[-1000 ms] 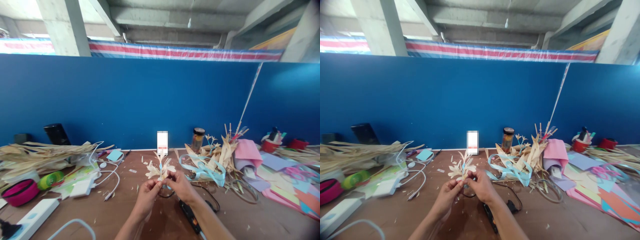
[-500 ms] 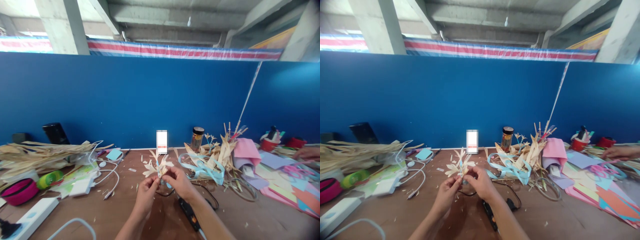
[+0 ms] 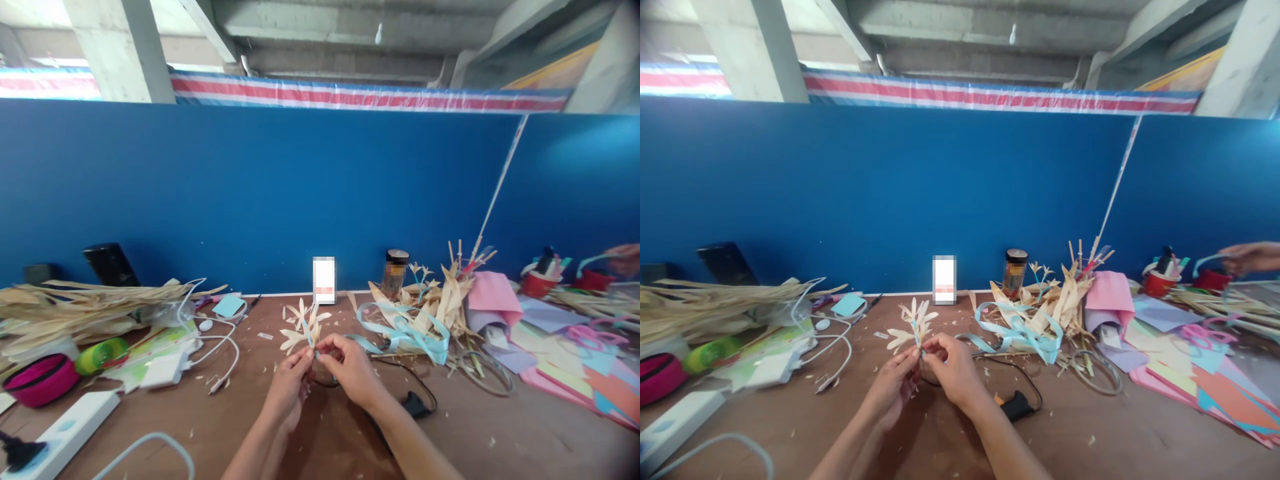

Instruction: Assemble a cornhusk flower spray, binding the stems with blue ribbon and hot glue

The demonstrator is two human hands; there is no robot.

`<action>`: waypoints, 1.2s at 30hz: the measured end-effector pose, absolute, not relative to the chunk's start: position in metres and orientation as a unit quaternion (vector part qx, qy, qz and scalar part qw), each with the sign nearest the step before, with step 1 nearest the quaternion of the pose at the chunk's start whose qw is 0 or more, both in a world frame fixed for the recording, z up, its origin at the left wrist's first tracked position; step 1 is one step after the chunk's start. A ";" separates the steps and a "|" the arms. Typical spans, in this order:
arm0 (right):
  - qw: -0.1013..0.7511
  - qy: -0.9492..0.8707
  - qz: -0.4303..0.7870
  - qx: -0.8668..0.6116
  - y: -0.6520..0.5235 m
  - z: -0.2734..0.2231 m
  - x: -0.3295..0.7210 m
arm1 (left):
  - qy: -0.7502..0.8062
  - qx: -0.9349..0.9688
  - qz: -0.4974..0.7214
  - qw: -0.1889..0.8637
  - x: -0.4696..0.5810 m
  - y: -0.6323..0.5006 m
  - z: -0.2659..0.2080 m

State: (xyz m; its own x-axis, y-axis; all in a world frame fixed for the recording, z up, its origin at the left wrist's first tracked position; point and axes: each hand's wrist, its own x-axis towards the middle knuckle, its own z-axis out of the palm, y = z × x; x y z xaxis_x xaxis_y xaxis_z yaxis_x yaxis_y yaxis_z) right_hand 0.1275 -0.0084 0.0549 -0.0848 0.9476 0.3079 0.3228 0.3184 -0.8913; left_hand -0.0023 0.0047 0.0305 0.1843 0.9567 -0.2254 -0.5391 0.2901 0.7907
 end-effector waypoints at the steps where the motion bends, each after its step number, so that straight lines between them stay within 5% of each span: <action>1: 0.477 -0.655 0.338 -0.479 -0.008 0.053 0.127 | 0.366 0.289 0.523 0.713 -0.002 0.004 0.030; 25: 0.477 -0.624 0.336 -0.520 -0.011 0.052 0.118 | 0.434 0.395 0.549 0.595 0.000 0.000 0.031; 36: 0.454 -0.632 0.409 -0.476 -0.003 0.047 0.131 | 0.408 0.401 0.521 0.634 0.000 0.002 0.030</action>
